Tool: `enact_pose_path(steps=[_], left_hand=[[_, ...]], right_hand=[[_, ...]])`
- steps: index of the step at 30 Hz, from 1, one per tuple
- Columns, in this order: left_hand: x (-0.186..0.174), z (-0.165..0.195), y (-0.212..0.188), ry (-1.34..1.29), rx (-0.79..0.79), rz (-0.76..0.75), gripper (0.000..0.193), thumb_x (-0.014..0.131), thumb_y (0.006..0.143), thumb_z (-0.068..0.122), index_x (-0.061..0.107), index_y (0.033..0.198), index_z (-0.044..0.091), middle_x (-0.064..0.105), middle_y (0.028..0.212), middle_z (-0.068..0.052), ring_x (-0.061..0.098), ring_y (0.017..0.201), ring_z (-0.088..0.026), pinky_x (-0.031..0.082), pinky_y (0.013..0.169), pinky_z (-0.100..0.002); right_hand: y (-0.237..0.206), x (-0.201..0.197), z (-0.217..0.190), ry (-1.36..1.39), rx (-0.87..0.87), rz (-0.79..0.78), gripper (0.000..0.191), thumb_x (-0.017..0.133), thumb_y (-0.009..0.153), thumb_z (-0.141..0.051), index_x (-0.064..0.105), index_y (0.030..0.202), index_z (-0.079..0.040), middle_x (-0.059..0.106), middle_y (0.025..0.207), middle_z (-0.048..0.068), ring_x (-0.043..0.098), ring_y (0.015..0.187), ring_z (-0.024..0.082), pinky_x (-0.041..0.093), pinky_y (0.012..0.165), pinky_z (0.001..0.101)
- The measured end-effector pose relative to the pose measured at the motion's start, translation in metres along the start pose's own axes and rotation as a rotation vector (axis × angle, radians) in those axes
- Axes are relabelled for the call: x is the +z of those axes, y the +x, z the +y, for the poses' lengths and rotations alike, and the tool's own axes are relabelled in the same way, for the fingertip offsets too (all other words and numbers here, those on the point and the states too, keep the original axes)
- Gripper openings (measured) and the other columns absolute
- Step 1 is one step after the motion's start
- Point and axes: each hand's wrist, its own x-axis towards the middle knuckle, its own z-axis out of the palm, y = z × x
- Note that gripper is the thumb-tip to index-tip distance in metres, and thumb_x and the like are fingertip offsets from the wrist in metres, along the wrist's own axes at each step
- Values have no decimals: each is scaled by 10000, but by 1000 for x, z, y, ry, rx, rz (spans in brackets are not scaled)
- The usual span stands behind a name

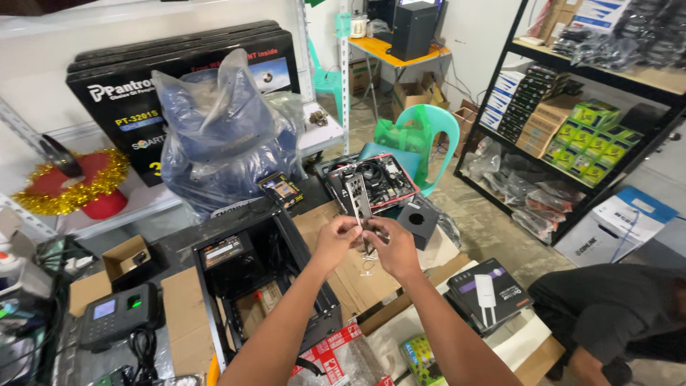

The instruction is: The person uses a screwdriver to unscrew and remove a motherboard from a desktop computer case on the workbench. They then open the case, remove a drive caddy and other internal parts, handle small screws and components, and set parts aside on the bench.

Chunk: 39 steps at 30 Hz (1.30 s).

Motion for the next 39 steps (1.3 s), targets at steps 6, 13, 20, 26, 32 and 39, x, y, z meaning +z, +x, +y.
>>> enact_pose_path(steps=[6,13,20,26,32,39], left_hand=[[23,6,-12,168,64,26,158,701,932,51,729,1079,-2,727,900,-43,685,803,-99,597,744,-279],[41,11,-16,373,160,38,161,747,913,72,761,1060,7,746,832,-37,651,747,-93,530,672,-267],[58,12,-22,143,23,-69,176,688,921,33,745,1086,16,741,921,-40,733,808,-107,638,709,-283],[61,13,-20,188,61,-42,149,678,939,54,725,1071,5,736,914,-35,702,809,-87,632,700,-283],[54,9,-18,265,91,-80,159,712,936,86,743,1083,31,715,860,-16,623,764,-75,509,677,-250],[54,4,-19,373,267,-112,152,718,940,64,720,1087,28,755,960,-29,684,886,-88,545,780,-244]], right_hand=[[-6,-17,9,48,29,30,312,824,810,-177,754,1078,-33,767,1133,88,763,953,204,587,845,316],[-8,-33,27,15,37,-4,271,817,828,-172,795,1066,-45,755,1201,113,747,1030,195,559,896,312],[-14,-38,30,60,229,135,247,742,873,-160,792,1078,-30,812,1086,127,779,950,210,600,870,309],[-18,-50,22,7,-11,90,322,817,824,-176,775,1093,-4,761,1176,130,742,1057,208,554,935,305],[-21,-56,19,-27,27,58,347,849,796,-210,786,1078,-18,761,1190,129,742,1060,205,552,933,302],[-22,-56,23,3,4,30,290,827,811,-173,794,1064,-34,761,1181,148,746,1057,208,563,914,299]])
